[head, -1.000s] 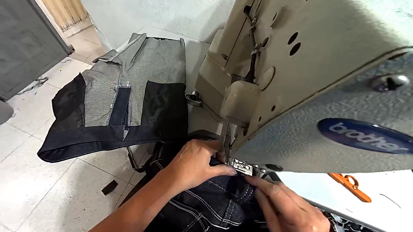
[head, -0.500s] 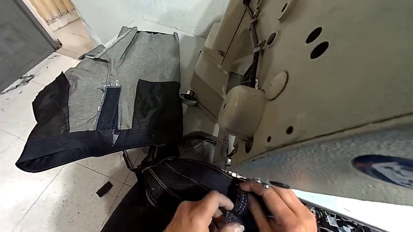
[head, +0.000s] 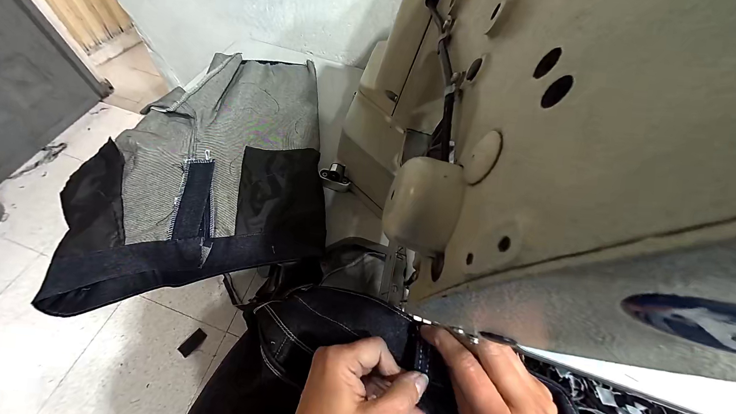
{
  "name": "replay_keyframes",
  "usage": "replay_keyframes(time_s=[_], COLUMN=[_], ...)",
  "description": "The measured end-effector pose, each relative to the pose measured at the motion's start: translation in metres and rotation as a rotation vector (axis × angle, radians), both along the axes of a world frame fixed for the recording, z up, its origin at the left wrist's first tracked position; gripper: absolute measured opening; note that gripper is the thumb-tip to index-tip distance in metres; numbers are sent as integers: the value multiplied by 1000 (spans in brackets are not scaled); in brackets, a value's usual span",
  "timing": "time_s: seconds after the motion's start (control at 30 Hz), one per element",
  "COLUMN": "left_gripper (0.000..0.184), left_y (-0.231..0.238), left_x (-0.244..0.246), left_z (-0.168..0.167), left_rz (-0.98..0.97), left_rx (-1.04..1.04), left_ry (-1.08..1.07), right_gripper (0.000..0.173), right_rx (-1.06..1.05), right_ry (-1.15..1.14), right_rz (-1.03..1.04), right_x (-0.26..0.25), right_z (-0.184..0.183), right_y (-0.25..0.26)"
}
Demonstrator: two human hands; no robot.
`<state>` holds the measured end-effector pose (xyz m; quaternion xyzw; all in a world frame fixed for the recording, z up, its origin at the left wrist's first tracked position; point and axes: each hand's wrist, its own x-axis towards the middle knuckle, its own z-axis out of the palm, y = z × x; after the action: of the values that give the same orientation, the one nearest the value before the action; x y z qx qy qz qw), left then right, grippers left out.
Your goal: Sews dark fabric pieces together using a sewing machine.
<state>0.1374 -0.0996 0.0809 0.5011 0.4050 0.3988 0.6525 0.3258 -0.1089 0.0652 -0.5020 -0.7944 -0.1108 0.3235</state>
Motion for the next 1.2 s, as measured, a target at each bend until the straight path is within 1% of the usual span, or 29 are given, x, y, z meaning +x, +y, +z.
replay_keyframes(time_s=[0.07, 0.13, 0.17, 0.2, 0.23, 0.27, 0.3, 0.33, 0.37, 0.4, 0.43, 0.5, 0.57, 0.6, 0.63, 0.67, 0.7, 0.77, 0.8, 1.0, 1.2], left_gripper=[11, 16, 18, 19, 21, 24, 29, 32, 30, 27, 23, 25, 28, 28, 29, 29, 29, 30, 30, 30, 29], left_y=[1, 3, 5, 7, 9, 8, 8, 10, 16, 23, 29, 38, 44, 45, 46, 46, 46, 43, 42, 44, 48], left_x=[0, -1, -2, -3, -5, -7, -8, -10, -13, -16, -18, -20, -20, -20, -20, -20, -20, -18, -17, -13, -16], left_z=[3, 7, 7, 7, 4, -1, -11, -23, -33, -39, -40, -40, -43, -43, -42, -41, -40, -39, -38, -30, -34], left_rz=[-17, -58, -93, -136, -166, -157, -91, 23, 135, 190, 174, 54, -31, -57, -67, -70, -70, -69, -69, -63, -89], left_rx=[-66, -130, -118, -61, 62, 263, 538, 846, 1132, 1329, 1446, 1565, 1585, 1576, 1566, 1560, 1550, 1526, 1517, 1515, 1476], left_ry=[-17, -13, 24, 97, 204, 338, 486, 617, 699, 721, 726, 731, 691, 685, 686, 690, 694, 719, 736, 800, 726], right_gripper=[21, 29, 32, 34, 35, 36, 36, 36, 37, 37, 37, 38, 37, 34, 28, 26, 32, 44, 45, 41, 41], right_rx=[-82, -137, -146, -148, -147, -140, -128, -116, -99, -82, -68, -64, -114, -161, -193, -210, -220, -199, -189, -159, -171], right_ry=[36, 87, 119, 148, 172, 186, 184, 170, 152, 127, 102, 86, 152, 224, 304, 369, 403, 410, 399, 426, 450], right_rz=[30, 37, 35, 32, 31, 30, 26, 20, 11, 0, -7, 8, 65, 92, 85, 40, -29, -131, -149, -69, -63], right_x=[6, 14, 18, 21, 23, 24, 24, 24, 23, 23, 22, 23, 30, 35, 38, 40, 41, 41, 41, 46, 47], right_z=[2, -2, -7, -12, -16, -18, -19, -19, -19, -19, -17, -16, -19, -22, -26, -30, -33, -40, -41, -33, -34], right_y=[-3, -4, -4, -2, -1, 0, 1, 2, 2, 3, 3, 4, 3, 1, -2, -6, -9, -9, -7, 7, 4])
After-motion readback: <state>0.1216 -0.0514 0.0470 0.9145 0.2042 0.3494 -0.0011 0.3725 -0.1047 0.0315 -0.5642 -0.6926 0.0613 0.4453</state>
